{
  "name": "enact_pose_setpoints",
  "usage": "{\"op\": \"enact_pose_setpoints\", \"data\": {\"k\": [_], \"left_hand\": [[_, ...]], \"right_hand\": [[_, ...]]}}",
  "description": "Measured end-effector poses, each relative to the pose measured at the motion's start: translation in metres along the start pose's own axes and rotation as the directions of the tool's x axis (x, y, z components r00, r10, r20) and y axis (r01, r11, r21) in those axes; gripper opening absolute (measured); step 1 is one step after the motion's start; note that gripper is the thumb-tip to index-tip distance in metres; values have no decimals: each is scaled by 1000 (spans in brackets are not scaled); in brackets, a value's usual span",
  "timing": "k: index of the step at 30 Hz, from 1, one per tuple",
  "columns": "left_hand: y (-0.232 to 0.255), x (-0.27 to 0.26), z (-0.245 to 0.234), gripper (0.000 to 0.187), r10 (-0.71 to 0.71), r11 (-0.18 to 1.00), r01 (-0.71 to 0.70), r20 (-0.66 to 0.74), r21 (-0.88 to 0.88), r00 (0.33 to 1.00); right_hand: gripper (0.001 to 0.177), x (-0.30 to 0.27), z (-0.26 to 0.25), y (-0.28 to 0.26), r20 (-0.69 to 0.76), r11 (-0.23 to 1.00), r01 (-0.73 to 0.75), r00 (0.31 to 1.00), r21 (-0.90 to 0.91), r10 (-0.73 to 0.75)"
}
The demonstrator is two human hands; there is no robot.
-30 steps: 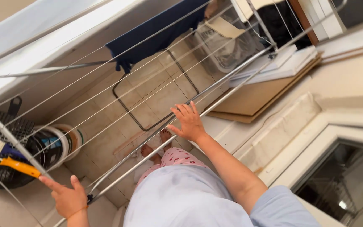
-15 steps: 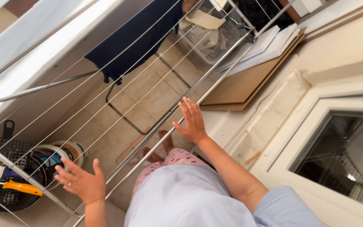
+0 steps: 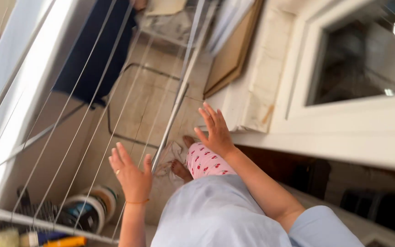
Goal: Hanging various items of laundry, including towels, shirts, and underwear, on a drying rack on a balcony.
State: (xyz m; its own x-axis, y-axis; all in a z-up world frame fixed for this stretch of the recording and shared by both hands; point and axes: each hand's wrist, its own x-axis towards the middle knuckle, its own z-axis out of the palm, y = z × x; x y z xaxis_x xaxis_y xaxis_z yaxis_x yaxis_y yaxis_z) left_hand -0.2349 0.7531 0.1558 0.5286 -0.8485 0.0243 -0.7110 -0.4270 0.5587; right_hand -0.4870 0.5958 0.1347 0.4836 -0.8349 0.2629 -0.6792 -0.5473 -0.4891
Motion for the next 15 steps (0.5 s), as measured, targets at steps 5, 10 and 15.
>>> {"op": "enact_pose_setpoints", "data": {"k": [5,10,15], "left_hand": [[79,5,6,89,280,952,-262,106,-156,954],[166,-8,7,73,632,756,-562,148,-336,761],[248,-32,1,61,758,640,-540,336,-546,559]], "right_hand": [[67,-38,-52,-7,-60,994,-106,993,-32,104],[60,-64,-115,-19,-217,990,-144,966,1,141],[52,-104,-177,-9,-133,932,-303,934,201,332]]}}
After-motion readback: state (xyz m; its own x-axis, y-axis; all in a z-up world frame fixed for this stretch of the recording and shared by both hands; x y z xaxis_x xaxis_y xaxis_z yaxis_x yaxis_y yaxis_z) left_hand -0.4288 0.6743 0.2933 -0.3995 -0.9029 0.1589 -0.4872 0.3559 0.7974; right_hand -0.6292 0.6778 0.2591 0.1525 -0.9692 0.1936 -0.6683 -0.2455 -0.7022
